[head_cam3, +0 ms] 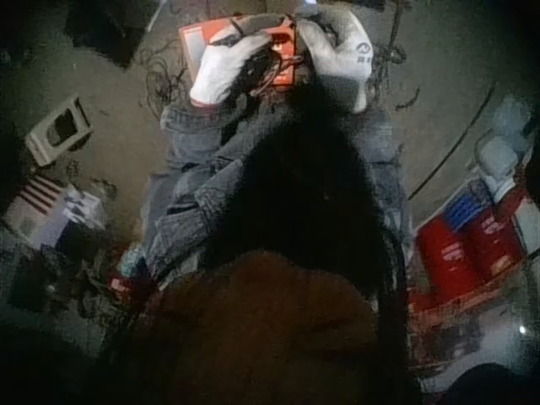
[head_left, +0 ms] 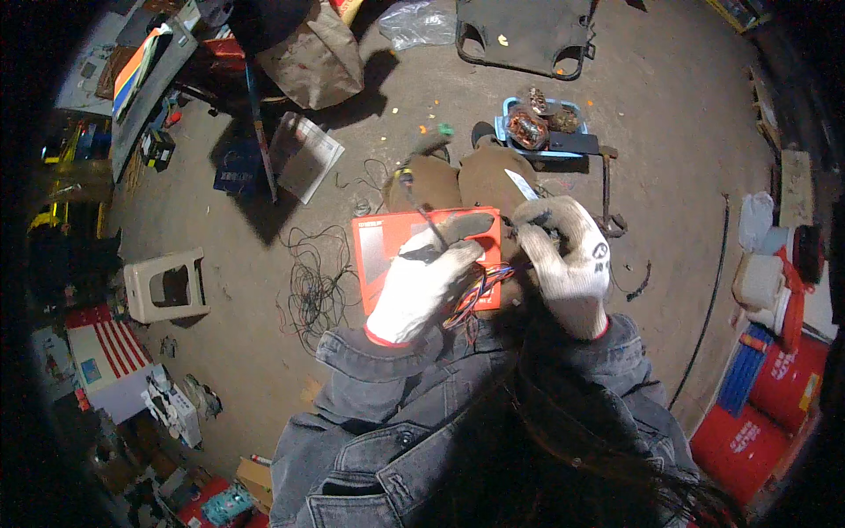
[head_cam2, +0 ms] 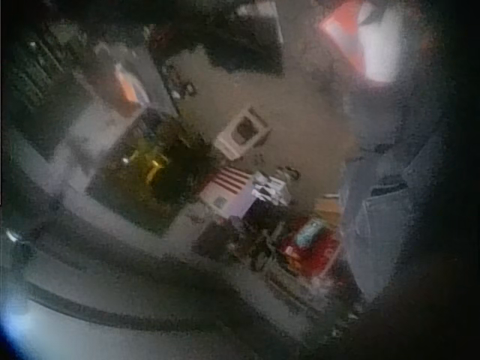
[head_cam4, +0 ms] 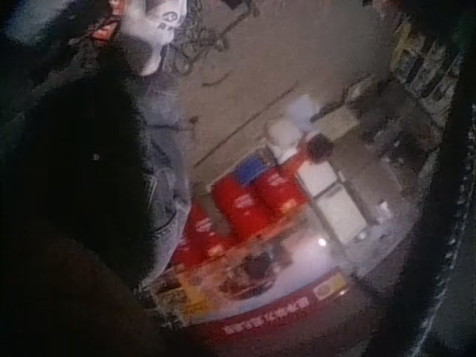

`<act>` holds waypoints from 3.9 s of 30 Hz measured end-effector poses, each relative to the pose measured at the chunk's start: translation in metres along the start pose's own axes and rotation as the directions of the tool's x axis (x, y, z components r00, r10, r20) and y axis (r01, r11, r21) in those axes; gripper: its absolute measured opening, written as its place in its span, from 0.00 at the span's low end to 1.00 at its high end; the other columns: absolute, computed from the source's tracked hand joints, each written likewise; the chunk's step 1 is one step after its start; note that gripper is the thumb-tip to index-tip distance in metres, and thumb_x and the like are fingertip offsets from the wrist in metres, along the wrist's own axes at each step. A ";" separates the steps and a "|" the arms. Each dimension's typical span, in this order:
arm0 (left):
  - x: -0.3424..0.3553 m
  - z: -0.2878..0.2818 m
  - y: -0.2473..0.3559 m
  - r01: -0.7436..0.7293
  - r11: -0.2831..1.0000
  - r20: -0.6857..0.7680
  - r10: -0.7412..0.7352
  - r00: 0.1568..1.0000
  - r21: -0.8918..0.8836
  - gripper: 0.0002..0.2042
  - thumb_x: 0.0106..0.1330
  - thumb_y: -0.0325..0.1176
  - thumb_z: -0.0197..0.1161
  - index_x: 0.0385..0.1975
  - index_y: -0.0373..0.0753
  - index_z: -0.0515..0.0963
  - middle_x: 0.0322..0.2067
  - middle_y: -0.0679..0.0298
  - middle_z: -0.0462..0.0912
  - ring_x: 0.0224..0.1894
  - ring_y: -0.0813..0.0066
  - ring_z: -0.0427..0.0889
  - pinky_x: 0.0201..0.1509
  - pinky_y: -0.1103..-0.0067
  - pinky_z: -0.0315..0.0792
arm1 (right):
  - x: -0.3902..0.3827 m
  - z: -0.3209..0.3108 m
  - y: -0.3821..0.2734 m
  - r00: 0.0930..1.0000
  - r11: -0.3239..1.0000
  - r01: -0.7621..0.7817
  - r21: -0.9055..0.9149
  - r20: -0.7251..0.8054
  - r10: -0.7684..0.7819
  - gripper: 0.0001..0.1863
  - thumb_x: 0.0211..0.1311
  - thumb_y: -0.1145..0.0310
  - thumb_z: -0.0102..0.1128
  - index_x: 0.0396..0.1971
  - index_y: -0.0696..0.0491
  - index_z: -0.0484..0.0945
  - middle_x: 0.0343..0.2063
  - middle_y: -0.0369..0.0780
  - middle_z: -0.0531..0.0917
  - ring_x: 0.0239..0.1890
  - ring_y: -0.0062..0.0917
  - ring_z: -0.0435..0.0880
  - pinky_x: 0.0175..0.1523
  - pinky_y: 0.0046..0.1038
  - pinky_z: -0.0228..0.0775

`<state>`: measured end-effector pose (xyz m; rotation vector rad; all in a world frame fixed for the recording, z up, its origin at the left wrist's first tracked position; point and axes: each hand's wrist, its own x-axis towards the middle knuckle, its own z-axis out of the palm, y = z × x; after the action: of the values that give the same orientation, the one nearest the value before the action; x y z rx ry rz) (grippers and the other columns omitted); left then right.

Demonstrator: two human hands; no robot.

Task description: The person sits on the floor and uses pliers to strip insulation from several multi-colored wires. They repeatedly cut, pull, and twist the wire ends while working over a red box.

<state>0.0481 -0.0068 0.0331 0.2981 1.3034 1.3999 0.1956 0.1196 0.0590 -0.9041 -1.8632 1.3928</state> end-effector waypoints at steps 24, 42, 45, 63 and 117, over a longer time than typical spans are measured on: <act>0.013 0.017 0.008 -0.093 0.897 -0.108 0.154 0.982 0.433 0.18 0.70 0.21 0.55 0.58 0.30 0.79 0.27 0.70 0.77 0.28 0.84 0.76 0.34 0.82 0.72 | -0.037 -0.194 0.032 0.940 0.998 -0.055 0.017 -0.336 0.057 0.15 0.68 0.66 0.65 0.46 0.62 0.85 0.41 0.40 0.88 0.43 0.21 0.85 0.50 0.25 0.76; 0.005 0.019 -0.002 -0.259 0.533 0.076 0.341 0.937 0.805 0.13 0.65 0.32 0.66 0.47 0.37 0.85 0.45 0.52 0.86 0.51 0.53 0.84 0.55 0.66 0.77 | -0.056 -0.234 0.159 0.739 0.741 -0.559 -0.371 -0.628 0.243 0.22 0.67 0.54 0.68 0.44 0.60 0.88 0.35 0.47 0.91 0.38 0.30 0.89 0.48 0.32 0.78; 0.003 0.017 0.001 -0.423 0.368 0.259 0.417 0.871 0.828 0.14 0.67 0.31 0.66 0.47 0.30 0.84 0.43 0.52 0.88 0.47 0.60 0.86 0.53 0.71 0.76 | -0.034 -0.194 0.132 0.813 0.763 -0.506 -0.402 -0.519 0.266 0.23 0.67 0.51 0.68 0.41 0.59 0.89 0.32 0.46 0.91 0.37 0.30 0.89 0.47 0.33 0.78; -0.007 0.008 0.001 -0.437 0.413 0.158 0.558 0.815 0.799 0.12 0.64 0.32 0.69 0.44 0.34 0.86 0.41 0.54 0.88 0.42 0.61 0.87 0.47 0.72 0.78 | 0.015 -0.031 0.030 0.980 0.947 0.083 -0.310 0.198 -0.021 0.11 0.66 0.69 0.64 0.43 0.58 0.87 0.41 0.48 0.86 0.47 0.41 0.86 0.53 0.36 0.76; 0.043 -0.021 -0.008 -0.157 0.325 0.072 0.260 0.963 0.932 0.11 0.62 0.34 0.66 0.42 0.37 0.85 0.43 0.56 0.83 0.49 0.53 0.82 0.53 0.65 0.75 | -0.011 -0.057 0.150 0.958 0.748 -0.288 0.598 0.169 0.233 0.31 0.80 0.57 0.54 0.69 0.66 0.66 0.29 0.33 0.80 0.31 0.17 0.77 0.39 0.21 0.70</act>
<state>0.0225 0.0154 -0.0010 1.2513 2.1309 0.6639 0.2709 0.1712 -0.0733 -0.7778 -1.2010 2.0758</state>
